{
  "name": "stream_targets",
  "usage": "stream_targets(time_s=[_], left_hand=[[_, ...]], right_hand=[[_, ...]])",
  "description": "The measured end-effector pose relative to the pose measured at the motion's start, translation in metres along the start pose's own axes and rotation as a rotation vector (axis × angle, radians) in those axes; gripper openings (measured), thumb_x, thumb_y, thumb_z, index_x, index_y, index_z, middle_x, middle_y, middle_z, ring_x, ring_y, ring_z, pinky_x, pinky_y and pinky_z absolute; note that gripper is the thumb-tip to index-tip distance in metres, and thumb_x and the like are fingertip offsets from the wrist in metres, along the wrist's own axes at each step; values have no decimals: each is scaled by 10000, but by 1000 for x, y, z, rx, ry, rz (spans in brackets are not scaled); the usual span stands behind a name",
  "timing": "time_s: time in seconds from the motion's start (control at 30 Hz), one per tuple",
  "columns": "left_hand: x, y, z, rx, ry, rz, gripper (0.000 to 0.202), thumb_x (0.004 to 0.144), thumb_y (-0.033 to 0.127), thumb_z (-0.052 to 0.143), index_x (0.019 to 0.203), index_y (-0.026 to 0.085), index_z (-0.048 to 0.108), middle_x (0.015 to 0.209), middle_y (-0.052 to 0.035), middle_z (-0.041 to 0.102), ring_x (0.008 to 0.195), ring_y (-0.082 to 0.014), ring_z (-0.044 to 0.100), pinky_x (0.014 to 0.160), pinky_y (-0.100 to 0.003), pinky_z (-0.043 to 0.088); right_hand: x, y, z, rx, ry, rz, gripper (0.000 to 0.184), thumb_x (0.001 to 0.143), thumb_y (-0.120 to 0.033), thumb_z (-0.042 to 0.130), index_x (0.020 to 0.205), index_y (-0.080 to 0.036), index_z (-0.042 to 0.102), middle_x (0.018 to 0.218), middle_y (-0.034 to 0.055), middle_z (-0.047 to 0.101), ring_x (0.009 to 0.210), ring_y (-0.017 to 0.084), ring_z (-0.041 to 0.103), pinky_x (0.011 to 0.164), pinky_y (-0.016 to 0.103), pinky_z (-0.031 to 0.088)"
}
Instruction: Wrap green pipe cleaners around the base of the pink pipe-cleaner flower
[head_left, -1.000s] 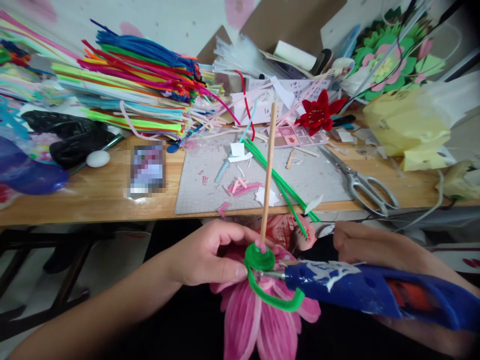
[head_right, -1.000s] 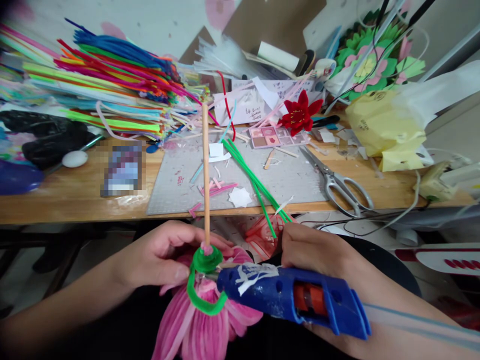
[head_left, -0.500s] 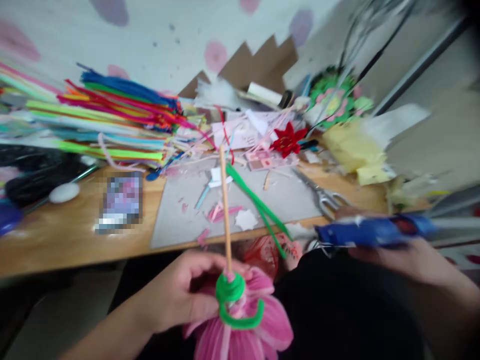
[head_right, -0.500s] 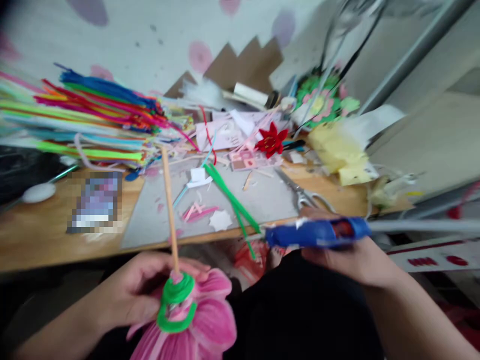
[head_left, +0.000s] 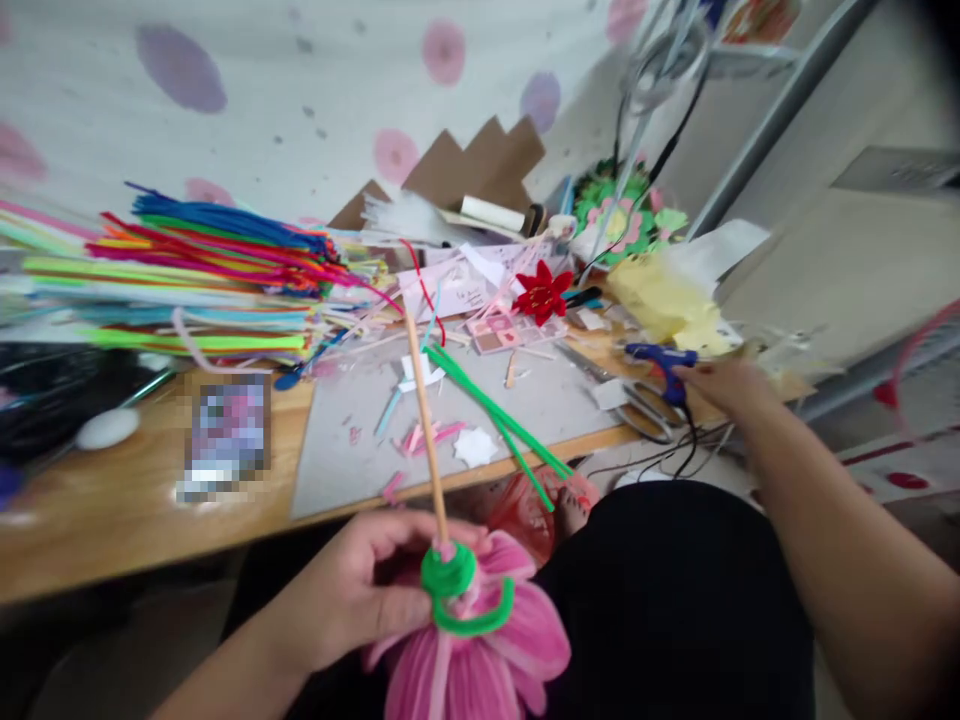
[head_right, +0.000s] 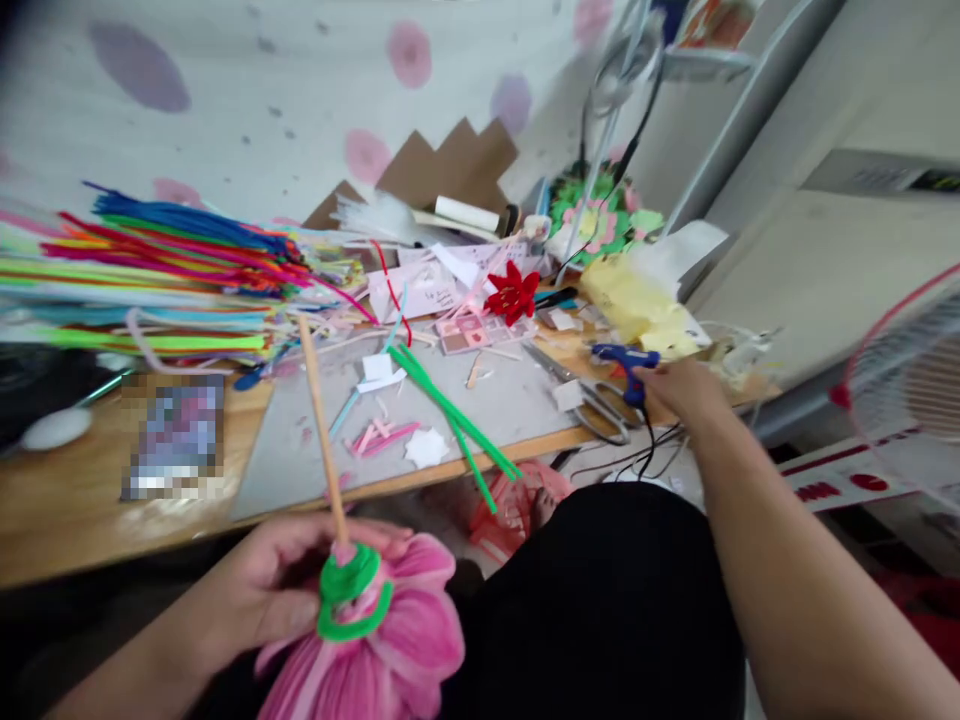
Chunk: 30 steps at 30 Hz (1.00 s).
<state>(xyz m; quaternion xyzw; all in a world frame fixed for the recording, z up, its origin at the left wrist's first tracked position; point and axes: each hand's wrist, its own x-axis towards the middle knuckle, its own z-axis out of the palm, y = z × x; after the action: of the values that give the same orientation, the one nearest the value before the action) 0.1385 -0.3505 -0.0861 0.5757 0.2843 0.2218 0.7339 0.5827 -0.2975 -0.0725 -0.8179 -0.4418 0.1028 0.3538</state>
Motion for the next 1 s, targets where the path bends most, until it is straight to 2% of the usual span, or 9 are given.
stream_targets(time_s=[0.03, 0.1, 0.13, 0.23, 0.3, 0.4, 0.53, 0.83, 1.0], left_hand=[[0, 3, 1, -1, -15, 6, 418, 708, 322, 717, 1099, 181, 673, 1209, -138, 637, 1148, -345, 551, 945, -446, 455], [1, 5, 2, -14, -5, 2, 408, 711, 321, 714, 1085, 162, 677, 1181, -144, 649, 1120, -345, 570, 896, -429, 490], [1, 4, 2, -21, 2, -8, 405, 717, 323, 708, 1085, 157, 676, 1179, -146, 649, 1097, -339, 586, 864, -414, 508], [0, 1, 3, -36, 23, -39, 423, 708, 331, 717, 1088, 150, 669, 1139, -150, 665, 951, -295, 655, 731, -344, 551], [-1, -1, 3, -44, 30, -60, 460, 698, 341, 726, 1108, 144, 655, 1030, -140, 700, 820, -252, 681, 642, -300, 552], [-2, -1, 4, -57, 28, -75, 493, 692, 355, 729, 1127, 139, 643, 902, -114, 716, 735, -224, 681, 601, -278, 541], [-3, -1, 5, -60, 47, -57, 443, 690, 355, 731, 1072, 143, 661, 923, -109, 714, 789, -236, 676, 666, -305, 539], [0, -5, -2, -99, -19, 34, 334, 785, 346, 650, 1065, 168, 684, 1118, -138, 673, 1056, -301, 602, 896, -402, 464], [2, -4, 1, -38, 13, 94, 335, 743, 375, 686, 1015, 180, 701, 1045, -116, 683, 1012, -285, 609, 859, -386, 482]], right_hand=[[-9, -6, -3, -45, 13, 15, 217, 700, -232, 741, 566, -179, 579, 585, 24, 509, 739, 242, 563, 658, 371, 464], [-38, -28, -5, -84, 21, -48, 149, 745, -310, 697, 643, -229, 623, 623, 35, 538, 742, 244, 556, 674, 372, 445], [-58, -44, -5, -64, -53, -266, 77, 784, -331, 654, 778, -255, 665, 726, 47, 604, 754, 239, 568, 688, 371, 446], [-124, -98, -2, 207, -706, -896, 263, 867, -386, 556, 1102, -286, 620, 1077, 59, 638, 986, 242, 585, 816, 341, 466], [-159, -127, 5, 257, -999, -1067, 364, 846, -376, 603, 1184, -245, 576, 1125, 74, 616, 1003, 212, 581, 841, 298, 464], [-181, -142, 18, 312, -1055, -1075, 240, 869, -295, 584, 1082, -186, 609, 975, 75, 623, 876, 165, 581, 761, 268, 454], [-179, -134, 30, 325, -1028, -1024, 141, 916, -221, 487, 836, -176, 595, 765, 40, 569, 713, 142, 518, 616, 259, 388], [-172, -119, 43, 410, -1154, -912, 83, 893, -192, 535, 815, -175, 512, 797, 18, 551, 760, 123, 500, 678, 244, 378], [-170, -119, 46, 433, -1177, -898, 80, 896, -185, 530, 822, -155, 531, 823, 27, 557, 778, 113, 503, 699, 228, 388]])
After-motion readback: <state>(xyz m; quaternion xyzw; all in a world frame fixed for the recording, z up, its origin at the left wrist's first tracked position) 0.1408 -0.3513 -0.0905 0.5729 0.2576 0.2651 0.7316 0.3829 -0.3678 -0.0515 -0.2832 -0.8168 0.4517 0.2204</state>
